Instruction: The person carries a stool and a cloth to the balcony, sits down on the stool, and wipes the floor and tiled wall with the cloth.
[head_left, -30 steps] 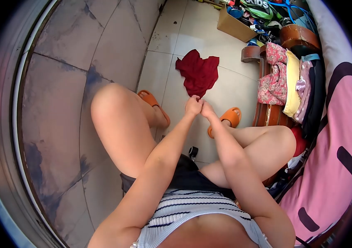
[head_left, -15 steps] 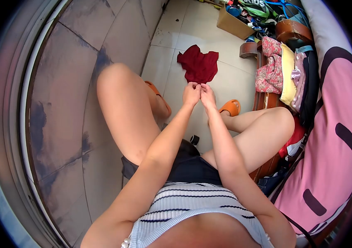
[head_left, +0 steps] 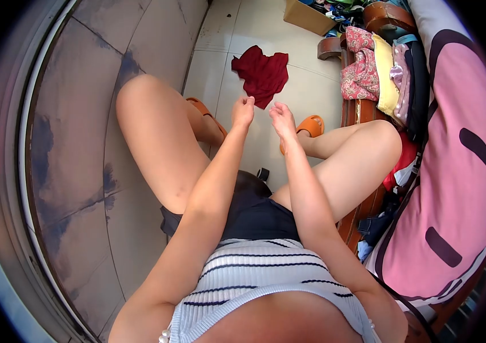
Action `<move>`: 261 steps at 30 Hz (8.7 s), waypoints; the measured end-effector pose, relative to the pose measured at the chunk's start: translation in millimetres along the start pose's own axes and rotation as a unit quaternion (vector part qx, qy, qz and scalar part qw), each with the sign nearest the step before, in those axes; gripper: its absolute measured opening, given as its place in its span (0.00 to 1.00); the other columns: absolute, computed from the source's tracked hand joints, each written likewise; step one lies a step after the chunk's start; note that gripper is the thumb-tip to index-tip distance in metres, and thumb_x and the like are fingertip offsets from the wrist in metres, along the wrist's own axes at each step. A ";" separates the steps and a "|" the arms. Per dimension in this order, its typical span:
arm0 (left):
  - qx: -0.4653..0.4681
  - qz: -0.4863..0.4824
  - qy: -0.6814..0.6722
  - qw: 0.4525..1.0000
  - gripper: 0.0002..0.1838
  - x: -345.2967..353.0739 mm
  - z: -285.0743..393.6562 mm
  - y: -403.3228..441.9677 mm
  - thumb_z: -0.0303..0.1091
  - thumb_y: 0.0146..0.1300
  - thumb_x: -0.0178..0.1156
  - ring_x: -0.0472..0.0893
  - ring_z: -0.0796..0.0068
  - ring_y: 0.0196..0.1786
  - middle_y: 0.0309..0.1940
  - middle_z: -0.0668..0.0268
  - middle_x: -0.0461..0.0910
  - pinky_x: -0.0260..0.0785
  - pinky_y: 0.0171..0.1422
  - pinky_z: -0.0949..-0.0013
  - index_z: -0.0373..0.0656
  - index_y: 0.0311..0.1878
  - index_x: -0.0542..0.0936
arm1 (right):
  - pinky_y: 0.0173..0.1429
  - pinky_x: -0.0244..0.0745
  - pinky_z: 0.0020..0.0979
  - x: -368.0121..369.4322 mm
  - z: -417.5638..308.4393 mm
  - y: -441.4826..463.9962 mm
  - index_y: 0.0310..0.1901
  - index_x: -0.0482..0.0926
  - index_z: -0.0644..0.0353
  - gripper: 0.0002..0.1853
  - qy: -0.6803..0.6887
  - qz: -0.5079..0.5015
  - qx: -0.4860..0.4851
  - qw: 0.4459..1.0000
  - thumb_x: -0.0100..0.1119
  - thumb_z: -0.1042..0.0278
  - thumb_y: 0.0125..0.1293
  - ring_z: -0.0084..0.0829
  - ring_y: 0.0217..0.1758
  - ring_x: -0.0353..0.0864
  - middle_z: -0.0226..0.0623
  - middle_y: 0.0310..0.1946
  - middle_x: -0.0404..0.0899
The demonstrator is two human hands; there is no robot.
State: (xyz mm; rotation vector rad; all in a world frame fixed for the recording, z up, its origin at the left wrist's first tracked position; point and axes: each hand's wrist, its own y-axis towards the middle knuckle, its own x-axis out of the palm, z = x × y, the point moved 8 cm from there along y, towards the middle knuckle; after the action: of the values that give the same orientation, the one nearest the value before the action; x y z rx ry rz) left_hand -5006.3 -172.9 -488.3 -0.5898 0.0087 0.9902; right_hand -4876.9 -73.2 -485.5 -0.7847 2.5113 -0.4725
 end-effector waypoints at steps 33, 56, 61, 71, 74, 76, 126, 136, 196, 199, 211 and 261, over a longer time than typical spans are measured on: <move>0.260 -0.103 0.454 0.846 0.25 170.8 -7.2 225.9 0.34 0.65 0.46 0.48 0.61 0.72 0.69 0.64 0.53 0.42 0.71 0.47 0.57 0.66 0.62 | 0.72 0.37 0.52 27.0 10.4 297.1 0.66 0.57 0.43 0.40 -0.403 0.071 -0.179 0.895 0.60 0.48 0.51 0.53 0.73 0.34 0.44 0.70 0.41; 0.246 -0.021 0.415 0.876 0.18 113.0 -32.9 181.0 0.36 0.64 0.45 0.59 0.60 0.68 0.63 0.64 0.64 0.52 0.66 0.44 0.42 0.56 0.68 | 0.71 0.33 0.56 69.7 43.7 222.8 0.68 0.51 0.53 0.36 -0.368 0.127 -0.084 0.917 0.50 0.52 0.60 0.56 0.72 0.32 0.45 0.71 0.38; 0.152 0.099 0.327 0.927 0.20 47.9 -57.0 161.0 0.39 0.66 0.45 0.63 0.56 0.63 0.58 0.55 0.67 0.55 0.65 0.49 0.40 0.58 0.66 | 0.72 0.39 0.51 118.4 24.4 190.8 0.64 0.61 0.52 0.31 -0.336 -0.051 -0.280 0.898 0.54 0.56 0.59 0.49 0.72 0.41 0.39 0.69 0.49; 0.096 0.008 0.398 0.912 0.25 76.9 -118.4 68.9 0.41 0.66 0.43 0.49 0.49 0.70 0.69 0.56 0.50 0.40 0.69 0.41 0.46 0.65 0.61 | 0.71 0.40 0.51 82.2 110.4 98.3 0.67 0.56 0.47 0.33 -0.413 0.041 -0.184 0.891 0.52 0.54 0.60 0.46 0.73 0.41 0.33 0.70 0.45; 0.095 -0.009 0.416 0.905 0.27 77.3 -106.2 92.5 0.42 0.65 0.42 0.47 0.51 0.71 0.70 0.57 0.47 0.37 0.69 0.38 0.46 0.67 0.59 | 0.71 0.40 0.52 86.4 99.8 111.6 0.66 0.58 0.45 0.30 -0.421 0.063 -0.153 0.892 0.49 0.53 0.62 0.46 0.72 0.41 0.33 0.70 0.47; 0.108 -0.006 0.435 0.894 0.28 78.1 -94.1 116.9 0.42 0.65 0.42 0.46 0.53 0.72 0.71 0.60 0.45 0.35 0.67 0.34 0.47 0.68 0.57 | 0.71 0.38 0.52 95.6 86.9 129.4 0.66 0.58 0.46 0.29 -0.417 0.068 -0.142 0.895 0.47 0.53 0.63 0.46 0.73 0.39 0.34 0.70 0.47; 0.050 -0.231 0.504 0.831 0.38 59.4 -133.1 73.5 0.27 0.55 0.53 0.40 0.60 0.74 0.73 0.67 0.34 0.47 0.71 0.50 0.57 0.70 0.52 | 0.69 0.50 0.52 96.5 108.6 51.5 0.67 0.53 0.50 0.41 -0.467 -0.093 -0.086 0.875 0.62 0.55 0.53 0.47 0.73 0.37 0.38 0.71 0.41; 0.028 -0.330 0.534 0.778 0.32 41.7 -164.6 -26.6 0.43 0.60 0.50 0.48 0.59 0.72 0.71 0.60 0.46 0.47 0.70 0.49 0.52 0.68 0.56 | 0.71 0.51 0.37 60.9 136.1 -15.6 0.68 0.53 0.46 0.41 -0.512 -0.199 0.012 0.836 0.61 0.51 0.54 0.39 0.72 0.46 0.35 0.71 0.43; 0.290 -0.220 0.506 0.782 0.29 184.0 -97.4 24.3 0.28 0.62 0.42 0.62 0.70 0.67 0.67 0.67 0.58 0.52 0.66 0.54 0.49 0.68 0.55 | 0.67 0.48 0.58 -85.0 165.3 113.9 0.69 0.45 0.49 0.41 -0.390 0.230 0.242 0.858 0.53 0.59 0.55 0.57 0.72 0.34 0.49 0.71 0.33; 0.266 -0.137 0.502 0.812 0.27 128.2 -118.9 16.8 0.30 0.62 0.44 0.64 0.69 0.66 0.65 0.66 0.62 0.52 0.66 0.53 0.49 0.66 0.59 | 0.68 0.47 0.58 -30.0 151.9 89.3 0.69 0.45 0.52 0.43 -0.427 0.174 0.171 0.870 0.55 0.61 0.53 0.58 0.72 0.35 0.49 0.70 0.34; 0.246 -0.019 0.440 0.864 0.20 14.3 -166.6 -55.9 0.34 0.56 0.55 0.68 0.50 0.55 0.46 0.52 0.70 0.60 0.60 0.54 0.34 0.50 0.69 | 0.70 0.35 0.58 86.9 158.1 -45.7 0.67 0.53 0.60 0.45 -0.443 -0.081 -0.198 0.871 0.59 0.63 0.43 0.54 0.72 0.35 0.51 0.70 0.40; 0.075 0.050 0.492 0.866 0.31 7.1 -183.0 18.0 0.39 0.59 0.49 0.40 0.45 0.71 0.70 0.49 0.41 0.41 0.72 0.49 0.34 0.65 0.58 | 0.71 0.39 0.52 125.2 110.4 16.6 0.64 0.61 0.54 0.36 -0.396 -0.161 -0.348 0.834 0.58 0.60 0.51 0.42 0.73 0.42 0.41 0.69 0.48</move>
State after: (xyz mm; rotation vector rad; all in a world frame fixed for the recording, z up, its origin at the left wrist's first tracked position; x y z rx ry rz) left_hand -4970.0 -246.3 -653.1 -0.9037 1.0272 0.6845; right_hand -4917.9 -155.7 -625.8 -1.3336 1.7086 0.6239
